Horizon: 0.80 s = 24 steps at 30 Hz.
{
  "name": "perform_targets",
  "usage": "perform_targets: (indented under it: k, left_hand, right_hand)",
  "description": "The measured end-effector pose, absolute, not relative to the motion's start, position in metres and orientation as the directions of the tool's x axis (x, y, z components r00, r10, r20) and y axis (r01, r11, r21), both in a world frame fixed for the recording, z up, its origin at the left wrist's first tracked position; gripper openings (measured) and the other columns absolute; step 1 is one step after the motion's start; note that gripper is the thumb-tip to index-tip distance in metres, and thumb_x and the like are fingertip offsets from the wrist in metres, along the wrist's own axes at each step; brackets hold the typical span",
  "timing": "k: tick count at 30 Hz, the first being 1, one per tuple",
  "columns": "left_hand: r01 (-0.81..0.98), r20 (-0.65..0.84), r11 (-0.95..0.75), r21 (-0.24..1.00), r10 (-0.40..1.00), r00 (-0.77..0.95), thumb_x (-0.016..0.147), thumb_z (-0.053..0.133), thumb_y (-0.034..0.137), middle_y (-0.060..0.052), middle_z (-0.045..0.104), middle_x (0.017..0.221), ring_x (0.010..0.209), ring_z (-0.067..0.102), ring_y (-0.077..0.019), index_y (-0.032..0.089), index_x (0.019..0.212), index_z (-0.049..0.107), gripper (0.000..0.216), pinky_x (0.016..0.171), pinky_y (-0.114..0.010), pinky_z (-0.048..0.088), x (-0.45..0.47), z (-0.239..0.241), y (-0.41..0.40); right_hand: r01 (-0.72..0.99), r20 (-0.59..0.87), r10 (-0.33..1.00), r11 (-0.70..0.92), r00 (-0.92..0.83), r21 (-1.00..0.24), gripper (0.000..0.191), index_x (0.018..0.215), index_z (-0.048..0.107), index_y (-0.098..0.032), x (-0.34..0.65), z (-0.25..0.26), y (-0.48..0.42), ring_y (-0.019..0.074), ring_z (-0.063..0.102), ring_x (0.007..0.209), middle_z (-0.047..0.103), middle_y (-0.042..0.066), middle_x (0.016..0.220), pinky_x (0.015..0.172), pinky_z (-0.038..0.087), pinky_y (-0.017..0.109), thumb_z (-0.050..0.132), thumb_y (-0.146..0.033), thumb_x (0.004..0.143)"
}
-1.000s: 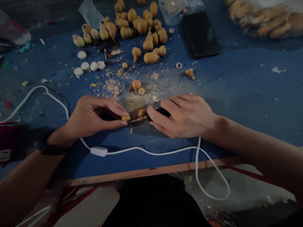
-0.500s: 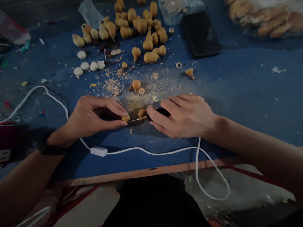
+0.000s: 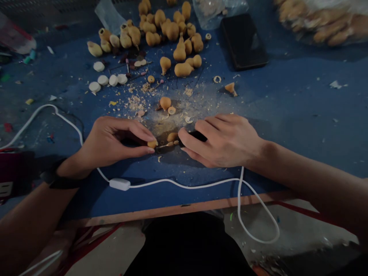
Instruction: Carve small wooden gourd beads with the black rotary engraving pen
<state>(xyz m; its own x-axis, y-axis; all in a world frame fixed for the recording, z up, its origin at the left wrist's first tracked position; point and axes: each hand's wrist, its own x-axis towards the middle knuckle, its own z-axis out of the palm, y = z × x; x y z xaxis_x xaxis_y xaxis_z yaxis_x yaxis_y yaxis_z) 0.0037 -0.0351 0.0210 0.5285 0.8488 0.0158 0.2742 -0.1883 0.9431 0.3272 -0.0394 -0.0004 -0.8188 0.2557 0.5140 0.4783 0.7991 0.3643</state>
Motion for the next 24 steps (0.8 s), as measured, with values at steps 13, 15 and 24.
perform_targets:
  k: [13,15,24]
  left_hand:
    - [0.335,-0.012,-0.192,0.922,0.854,0.521,0.089,0.102,0.037,-0.004,0.096,0.102,0.094,0.093,-0.0277,0.028,0.088,0.087,0.018,0.085,-0.034,0.080,0.0028,0.0211,-0.0354]
    - [0.331,-0.008,-0.193,0.924,0.854,0.521,0.088,0.102,0.036,-0.003,0.095,0.101,0.094,0.093,-0.0270,0.029,0.087,0.088,0.016,0.085,-0.034,0.079,0.0029,0.0210,-0.0353]
    - [0.341,0.010,-0.224,0.913,0.849,0.529,0.092,0.101,0.038,-0.005,0.095,0.103,0.094,0.093,-0.0278,0.028,0.089,0.087,0.017,0.085,-0.035,0.079,0.0013,0.0195,-0.0356]
  right_hand:
    - [0.478,0.499,0.250,0.780,-0.829,0.404,0.028,0.122,0.085,-0.024,0.3282,0.0014,-0.0393,0.0161,0.062,0.072,0.075,0.000,0.085,0.067,0.048,0.030,0.064,-0.042,0.119]
    - [0.477,0.508,0.243,0.782,-0.826,0.402,0.028,0.122,0.085,-0.023,0.3283,-0.0003,-0.0391,0.0165,0.061,0.072,0.075,0.001,0.085,0.068,0.047,0.031,0.064,-0.041,0.119]
    - [0.474,0.498,0.249,0.786,-0.830,0.397,0.026,0.123,0.083,-0.021,0.3276,0.0013,-0.0399,0.0176,0.062,0.072,0.075,0.002,0.085,0.068,0.047,0.031,0.066,-0.040,0.118]
